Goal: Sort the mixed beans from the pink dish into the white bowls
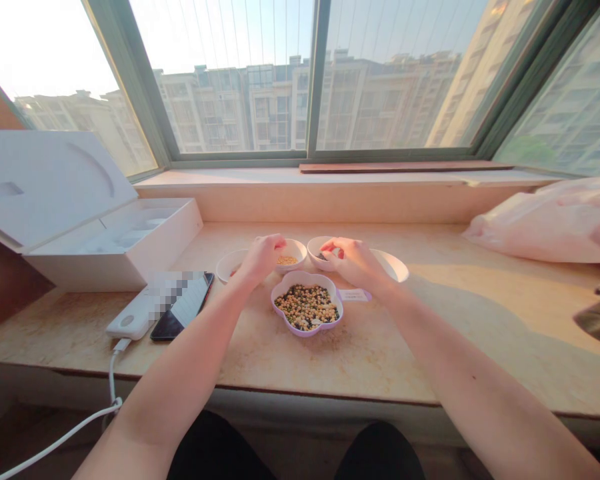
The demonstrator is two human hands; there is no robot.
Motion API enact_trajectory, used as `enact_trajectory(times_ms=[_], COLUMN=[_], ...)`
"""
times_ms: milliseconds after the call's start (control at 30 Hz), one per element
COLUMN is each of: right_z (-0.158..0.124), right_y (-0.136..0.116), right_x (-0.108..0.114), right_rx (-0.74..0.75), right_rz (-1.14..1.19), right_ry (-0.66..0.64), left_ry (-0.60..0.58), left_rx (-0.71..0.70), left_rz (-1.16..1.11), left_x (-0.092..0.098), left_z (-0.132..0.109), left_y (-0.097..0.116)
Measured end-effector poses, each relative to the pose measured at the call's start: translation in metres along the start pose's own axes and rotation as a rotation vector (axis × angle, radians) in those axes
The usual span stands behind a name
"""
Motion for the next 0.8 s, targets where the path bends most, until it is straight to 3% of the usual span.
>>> enact_trajectory(times_ms=[167, 267, 400, 800], right_z=[-0.008, -0.019, -0.034, -0.04], right_y=[-0.016, -0.027, -0.036, -0.039], right_x=[-0.025, -0.046, -0.064, -0.08], right_rx=[0.102, 0.148, 0.188, 0.255], right_rz=[0.098, 0.161, 0.156, 0.234], right_ry=[-0.246, -0.441, -0.603, -0.592], left_ry=[-0.074, -0.089, -0.12, -0.166], left_rx=[-0.06, -0.07, -0.102, -0.215], left_rz=[0.223, 0.279, 0.289, 0.213], left_x=[-0.006, -0.007, -0.008, -0.015], left_z=[-0.001, -0.002, -0.004, -0.01], left_y=[0.0, 0.002, 0.01, 0.024])
Point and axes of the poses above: each hand's wrist, its own z-axis towards the middle knuckle, its own x-axis out of the back of the hand, y = z × x, the point moved 9 cm from there along z, towards the middle knuckle, and after that the axes turned 1 degree about -z, right-handed, at the moved point
